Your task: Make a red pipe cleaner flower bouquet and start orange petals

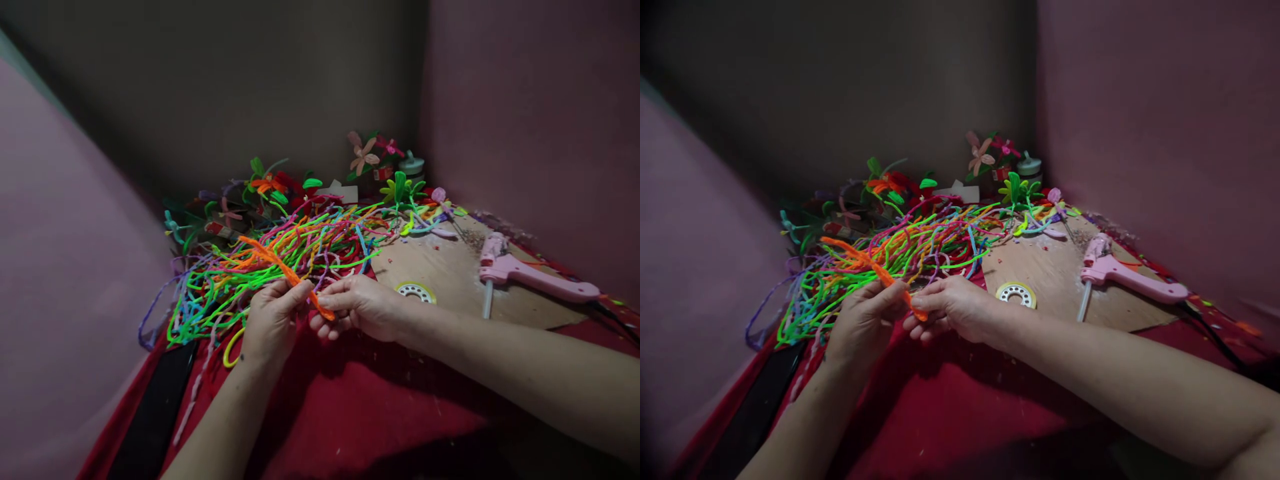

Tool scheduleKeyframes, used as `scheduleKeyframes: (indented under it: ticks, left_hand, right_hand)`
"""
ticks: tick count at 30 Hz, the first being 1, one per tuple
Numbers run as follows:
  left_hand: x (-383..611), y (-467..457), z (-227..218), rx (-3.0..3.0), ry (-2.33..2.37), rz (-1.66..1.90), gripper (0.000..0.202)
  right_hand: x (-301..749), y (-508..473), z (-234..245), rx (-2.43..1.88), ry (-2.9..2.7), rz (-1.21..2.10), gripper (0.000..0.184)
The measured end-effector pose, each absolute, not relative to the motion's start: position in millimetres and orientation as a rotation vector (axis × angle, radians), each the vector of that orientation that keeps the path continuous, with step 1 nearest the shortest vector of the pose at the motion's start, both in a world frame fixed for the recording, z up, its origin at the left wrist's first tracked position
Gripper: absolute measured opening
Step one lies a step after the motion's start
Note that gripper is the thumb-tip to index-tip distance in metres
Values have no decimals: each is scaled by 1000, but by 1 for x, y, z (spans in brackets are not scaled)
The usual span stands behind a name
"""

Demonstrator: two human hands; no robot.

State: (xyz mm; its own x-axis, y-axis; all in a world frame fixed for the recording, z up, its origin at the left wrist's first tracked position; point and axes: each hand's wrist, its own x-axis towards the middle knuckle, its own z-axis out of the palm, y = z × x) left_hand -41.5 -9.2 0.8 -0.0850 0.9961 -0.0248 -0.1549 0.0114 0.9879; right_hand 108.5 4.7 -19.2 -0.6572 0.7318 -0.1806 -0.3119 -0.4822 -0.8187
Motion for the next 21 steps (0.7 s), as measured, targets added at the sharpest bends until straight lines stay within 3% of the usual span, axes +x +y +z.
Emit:
scheduleKeyframes:
  ticks: [7, 14, 21]
  left_hand:
    - [-37, -11, -5, 1015, 1164, 1252, 20]
    - [-36, -10, -1, 909, 1065, 1281, 29]
    - [-32, -15, -10, 1075, 1047, 957, 21]
  right_hand:
    - [106, 3, -18, -751, -1055, 2092, 5]
    - [105, 7, -22, -738, -947, 1854, 18]
    - [104, 9, -22, -682, -826, 1837, 24]
